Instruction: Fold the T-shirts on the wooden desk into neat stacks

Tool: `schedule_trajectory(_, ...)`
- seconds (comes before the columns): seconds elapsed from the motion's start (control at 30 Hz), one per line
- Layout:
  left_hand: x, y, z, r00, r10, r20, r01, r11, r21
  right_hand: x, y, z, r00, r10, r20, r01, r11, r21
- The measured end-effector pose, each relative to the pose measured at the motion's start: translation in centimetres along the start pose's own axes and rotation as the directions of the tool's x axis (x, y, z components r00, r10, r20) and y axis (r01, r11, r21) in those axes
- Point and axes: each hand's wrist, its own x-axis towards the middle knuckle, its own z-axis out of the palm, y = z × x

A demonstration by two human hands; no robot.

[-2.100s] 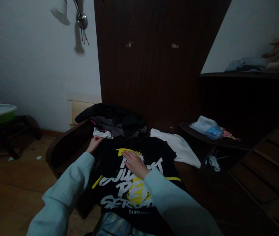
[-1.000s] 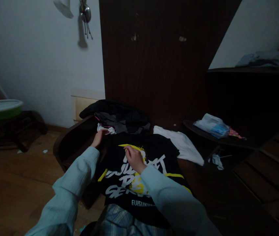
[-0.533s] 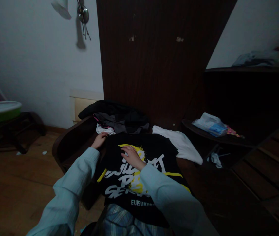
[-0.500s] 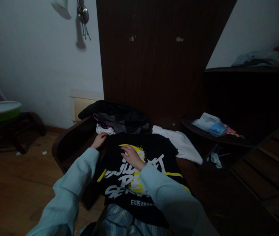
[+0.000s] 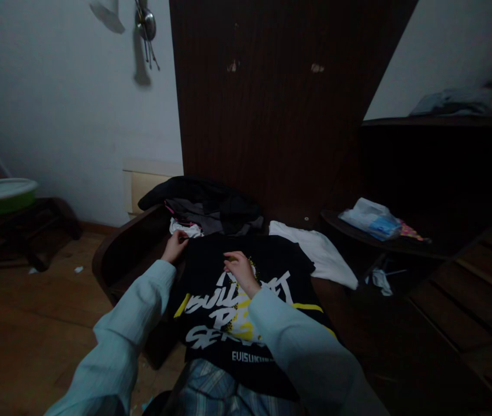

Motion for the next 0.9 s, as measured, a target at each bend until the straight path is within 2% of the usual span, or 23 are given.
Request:
schedule_trajectory(0.27,0.0,0.0,-0.3,0.999,-0.007,-0.036,0.006,1.0,-0.028,-0.1,-0.1,-0.4,0.999,-0.048,0.009,0.049,0.939,-0.34)
schedule_trajectory(0.5,0.2,-0.3,0.0,0.998,-0.044,-0.044,0.042,0.997,-0.061,-0.7,-1.3,-0.3,0.992,-0.116,0.048,0.126,0.933,-0.337)
schedule_trajectory(0.6,0.1,0.0,0.0,0.999,-0.032,-0.015,0.031,0.997,-0.067,-1.3,-1.9,-0.2,0.963,-0.211,0.165,0.262,0.873,-0.412)
schedule_trajectory(0.7,-0.2,0.8,-0.2,1.0,0.008,-0.026,-0.008,1.0,0.021,-1.9,-2.3,-0.1,0.879,-0.299,0.371,0.457,0.75,-0.478)
schedule_trajectory(0.77,-0.8,1.9,-0.5,0.996,0.061,-0.062,-0.052,0.988,0.143,-2.2,-2.5,-0.1,0.838,-0.322,0.441,0.526,0.69,-0.497)
schedule_trajectory(0.83,-2.2,3.4,-1.0,0.989,0.135,-0.066,-0.114,0.959,0.259,-2.3,-2.7,-0.2,0.842,-0.341,0.418,0.529,0.673,-0.517)
schedule_trajectory(0.9,-4.5,5.1,-1.5,0.978,0.21,0.014,-0.204,0.929,0.309,-2.2,-2.8,-0.3,0.876,-0.355,0.327,0.482,0.685,-0.547)
